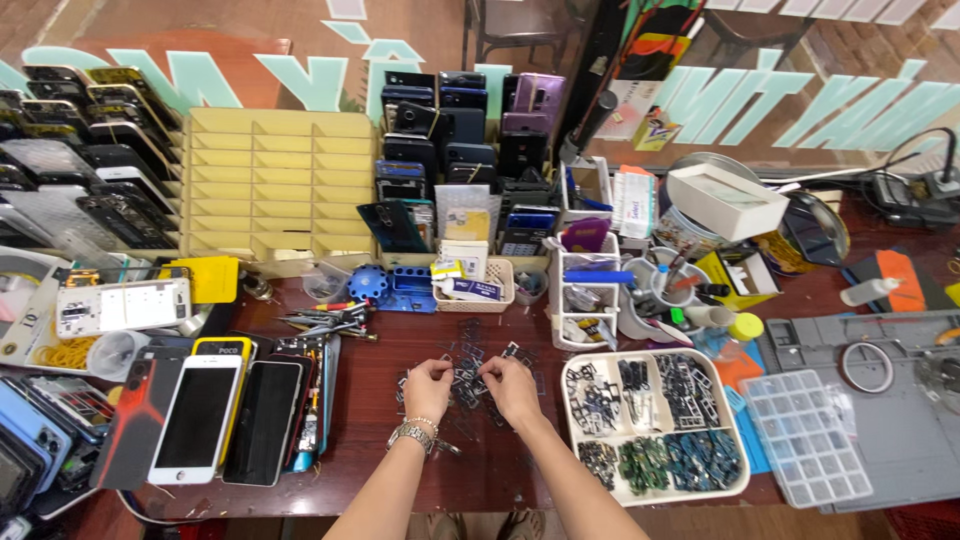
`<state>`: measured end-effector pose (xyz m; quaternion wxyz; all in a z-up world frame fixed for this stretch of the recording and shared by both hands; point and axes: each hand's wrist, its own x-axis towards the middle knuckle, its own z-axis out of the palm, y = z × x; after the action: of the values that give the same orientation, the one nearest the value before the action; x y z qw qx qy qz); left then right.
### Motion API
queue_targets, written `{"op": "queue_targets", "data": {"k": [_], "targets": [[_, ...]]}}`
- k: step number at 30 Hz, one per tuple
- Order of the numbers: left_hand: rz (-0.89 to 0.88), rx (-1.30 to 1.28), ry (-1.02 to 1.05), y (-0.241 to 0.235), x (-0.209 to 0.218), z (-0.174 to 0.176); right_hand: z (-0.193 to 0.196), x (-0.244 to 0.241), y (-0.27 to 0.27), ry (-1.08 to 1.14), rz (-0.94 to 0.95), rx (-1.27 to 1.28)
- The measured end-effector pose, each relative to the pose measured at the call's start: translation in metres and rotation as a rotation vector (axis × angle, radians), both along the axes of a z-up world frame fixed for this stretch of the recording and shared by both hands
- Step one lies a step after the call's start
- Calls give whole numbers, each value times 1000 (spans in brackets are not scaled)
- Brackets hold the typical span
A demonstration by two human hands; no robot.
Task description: The person sorts small electronic components from a pile on the table into a compartmentalized tray. They repeatedly pick up individual pieces, inspect them, and place them into specific sections of the tray. The task involves handling various small parts and organizing them by type.
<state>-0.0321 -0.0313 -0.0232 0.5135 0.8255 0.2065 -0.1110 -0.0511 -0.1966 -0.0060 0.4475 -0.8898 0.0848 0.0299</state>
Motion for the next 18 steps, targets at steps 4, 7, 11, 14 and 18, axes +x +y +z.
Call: {"op": "queue_targets", "data": {"k": [4, 7, 11, 14, 18], "targets": [[-67, 56, -83, 9, 13, -12, 12, 14, 17, 90, -25, -44], [-109, 43, -45, 10, 21, -20, 23, 22, 27, 111, -23, -72], [-156, 37, -31, 12, 27, -27, 22, 28, 34, 154, 0, -154], [-180, 54, -60, 12, 30, -31, 1, 29, 29, 125, -20, -123], [-126, -25, 62, 11, 32, -34, -42, 38, 15, 172, -64, -10]]}}
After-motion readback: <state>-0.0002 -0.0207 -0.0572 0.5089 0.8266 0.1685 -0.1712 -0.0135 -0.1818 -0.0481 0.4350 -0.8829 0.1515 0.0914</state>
